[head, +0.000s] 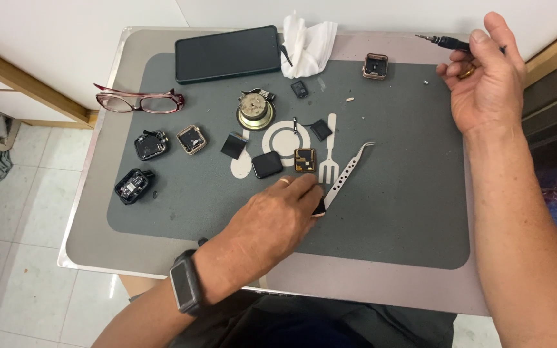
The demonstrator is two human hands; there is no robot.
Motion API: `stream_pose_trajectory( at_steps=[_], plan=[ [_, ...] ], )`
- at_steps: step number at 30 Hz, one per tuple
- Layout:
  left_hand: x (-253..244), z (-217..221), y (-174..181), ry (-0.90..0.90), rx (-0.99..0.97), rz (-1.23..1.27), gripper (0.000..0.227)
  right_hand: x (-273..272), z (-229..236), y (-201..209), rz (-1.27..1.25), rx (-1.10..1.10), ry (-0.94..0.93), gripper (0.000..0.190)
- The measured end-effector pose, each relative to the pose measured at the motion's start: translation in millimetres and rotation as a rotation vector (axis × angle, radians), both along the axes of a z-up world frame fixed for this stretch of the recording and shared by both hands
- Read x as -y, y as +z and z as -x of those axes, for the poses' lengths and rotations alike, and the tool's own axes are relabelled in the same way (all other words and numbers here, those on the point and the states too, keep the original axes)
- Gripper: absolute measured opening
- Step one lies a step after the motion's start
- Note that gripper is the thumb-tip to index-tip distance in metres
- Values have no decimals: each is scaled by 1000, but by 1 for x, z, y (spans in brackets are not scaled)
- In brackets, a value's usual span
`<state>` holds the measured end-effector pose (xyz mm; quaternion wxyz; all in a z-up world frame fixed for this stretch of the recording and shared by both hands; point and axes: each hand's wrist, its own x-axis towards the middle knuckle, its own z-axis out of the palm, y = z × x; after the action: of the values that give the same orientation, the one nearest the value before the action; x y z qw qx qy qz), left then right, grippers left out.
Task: The person disassembles a smartwatch using a screwdriver and tweezers, removing the back cover and internal components. They then clean a small black part with a white cloth and reassemble the device by placing the components back into the casing.
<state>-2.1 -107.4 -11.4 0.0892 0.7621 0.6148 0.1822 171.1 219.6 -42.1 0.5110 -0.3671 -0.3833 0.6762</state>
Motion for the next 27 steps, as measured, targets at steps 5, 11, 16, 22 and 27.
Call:
stream_pose_trajectory(
  at_steps=[5, 11, 16, 22, 27],
  plan=[
    [6, -3, -6, 29, -169, 9, 25, 2, 0, 1, -16, 24, 3, 70],
    [4, 1, -2, 58, 24, 229, 7, -5, -2, -6, -20, 4, 32, 73],
    [7, 2, -1, 54, 167, 159, 8, 1, -1, -1, -37, 20, 29, 73],
    [3, 5, -2, 53, 194, 148, 48, -13, -3, -17, -80, 13, 49, 39],
    [10, 9, -9, 10, 214, 98, 54, -23, -8, -31, -108, 48, 74, 4]
  ],
)
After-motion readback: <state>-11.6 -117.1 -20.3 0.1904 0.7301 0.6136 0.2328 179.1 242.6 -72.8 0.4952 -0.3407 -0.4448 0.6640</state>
